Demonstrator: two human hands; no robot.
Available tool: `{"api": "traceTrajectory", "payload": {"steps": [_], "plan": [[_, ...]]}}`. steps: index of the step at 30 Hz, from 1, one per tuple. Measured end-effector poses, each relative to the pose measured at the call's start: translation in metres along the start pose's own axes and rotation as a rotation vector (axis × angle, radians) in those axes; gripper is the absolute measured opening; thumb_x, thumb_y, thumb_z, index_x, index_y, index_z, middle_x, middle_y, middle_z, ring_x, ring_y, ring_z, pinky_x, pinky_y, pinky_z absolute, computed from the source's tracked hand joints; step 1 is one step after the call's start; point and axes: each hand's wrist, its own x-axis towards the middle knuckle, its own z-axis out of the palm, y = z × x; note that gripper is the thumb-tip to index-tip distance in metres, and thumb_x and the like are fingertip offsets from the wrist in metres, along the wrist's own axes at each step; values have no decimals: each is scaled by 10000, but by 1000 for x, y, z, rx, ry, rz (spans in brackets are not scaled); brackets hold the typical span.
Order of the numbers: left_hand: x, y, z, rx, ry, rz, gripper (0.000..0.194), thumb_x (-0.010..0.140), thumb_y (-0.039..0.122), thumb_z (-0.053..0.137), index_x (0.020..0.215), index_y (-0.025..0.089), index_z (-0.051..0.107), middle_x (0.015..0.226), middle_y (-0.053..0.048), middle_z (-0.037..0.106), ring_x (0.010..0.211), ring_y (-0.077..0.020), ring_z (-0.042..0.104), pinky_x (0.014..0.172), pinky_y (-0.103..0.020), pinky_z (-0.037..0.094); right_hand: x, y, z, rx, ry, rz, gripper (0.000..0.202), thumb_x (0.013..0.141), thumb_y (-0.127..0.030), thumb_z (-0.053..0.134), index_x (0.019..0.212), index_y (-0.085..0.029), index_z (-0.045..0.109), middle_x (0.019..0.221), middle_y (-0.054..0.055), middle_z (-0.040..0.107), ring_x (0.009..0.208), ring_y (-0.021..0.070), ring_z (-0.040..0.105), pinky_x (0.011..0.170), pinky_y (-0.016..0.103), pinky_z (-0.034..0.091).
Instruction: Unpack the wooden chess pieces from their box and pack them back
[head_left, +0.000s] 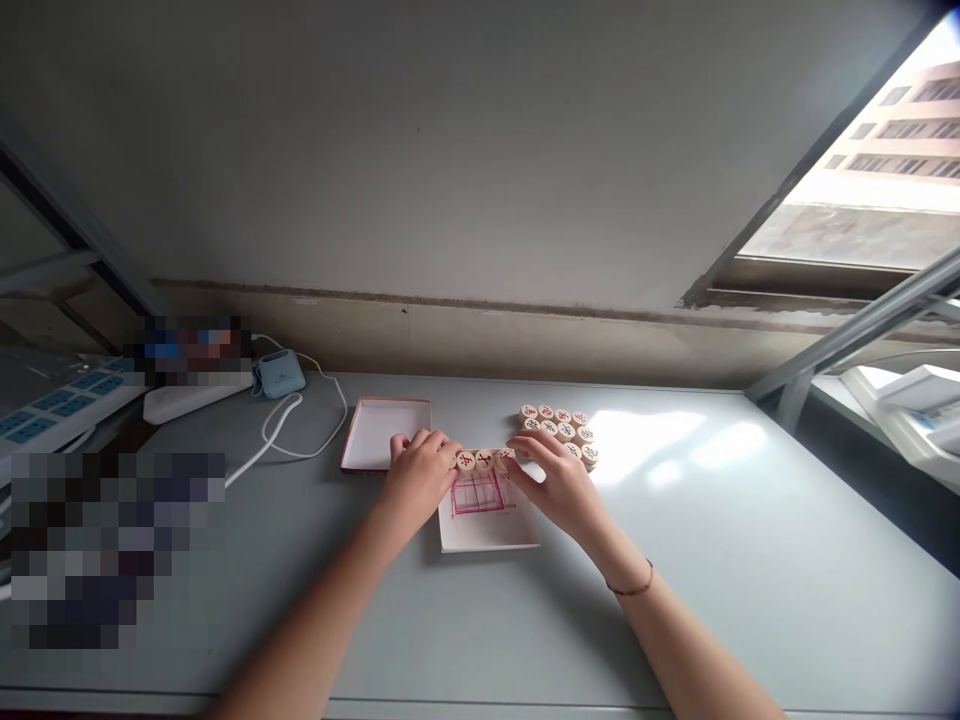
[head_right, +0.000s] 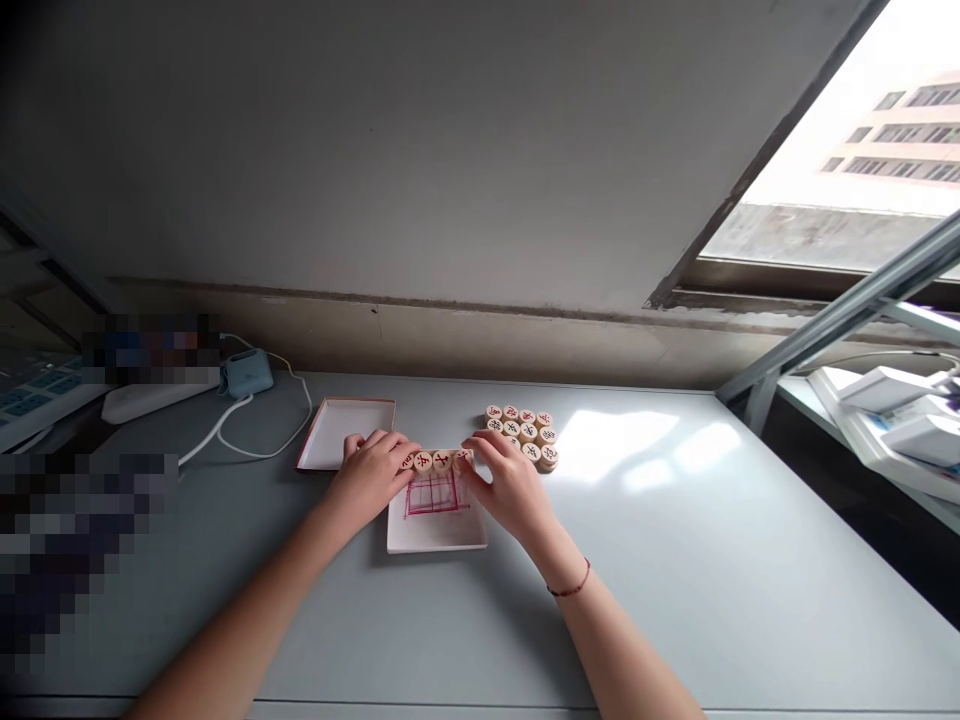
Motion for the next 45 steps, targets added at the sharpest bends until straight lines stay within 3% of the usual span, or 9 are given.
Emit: {"api": "traceTrajectory", "payload": {"steps": [5,9,14,18,22,27,33,40,45], "plan": [[-1,2,2,-4,7,-12,135,860,219,586,982,226,644,955,-41,661,942,-217,554,794,-365,317,-3,14,-6,24,54,154,227,921,-356,462,965,-207,627,1033,95,644,576,123,573,575,298,496],[-1,3,1,-5,28,-13,373,872,441,581,1159,203,605,1065,-76,658,998,-248,555,830,-392,334,11,20,-11,-129,83,271,252,899,-363,466,990,-200,635,1115,106,633,537,115,552,574,301,462],[-1,0,-4,-40,63,3,421,917,454,498,1258,217,565,1108,-91,655,1035,-243,544,847,-386,351,57,18,-11,-448,-169,479,289,868,-298,449,1057,-192,640,1032,141,662,696,238,630,533,299,374],[-1,-1,-7,-73,90,-2,351,913,407,518,1211,242,606,1098,-80,666,1039,-240,542,869,-395,349,84,21,-5,-547,-431,584,227,775,-156,487,883,-184,684,842,142,681,726,261,645,524,280,344],[0,-1,-9,-118,105,-3,293,895,359,556,1152,243,635,1099,-72,670,1042,-240,550,875,-406,361,90,24,-2,-551,-411,559,185,759,-142,520,819,-186,689,814,137,692,739,258,654,531,276,351],[0,-3,-18,-286,131,32,398,889,289,578,1282,234,542,1209,-80,602,1094,-232,559,923,-393,434,69,-8,-10,-37,-173,345,223,831,-366,562,968,-227,671,948,59,709,706,193,654,597,289,452],[-2,0,-37,-631,79,112,259,902,237,569,1154,271,617,1106,-11,615,926,-138,626,787,-239,519,31,-50,-8,697,-145,398,345,782,-489,653,965,-198,632,940,73,693,695,162,649,581,279,536],[-13,-13,-35,-615,0,102,205,857,212,592,1054,255,632,1012,-4,621,856,-126,626,785,-245,507,19,-41,5,839,-89,440,307,795,-461,665,927,-190,608,787,32,652,622,127,592,542,253,500],[-18,-20,-29,-468,-24,172,118,798,159,618,891,231,628,952,8,654,877,-159,615,823,-309,475,12,-36,10,777,-30,468,329,776,-450,685,963,-188,622,863,56,664,681,145,617,557,254,520]]}}
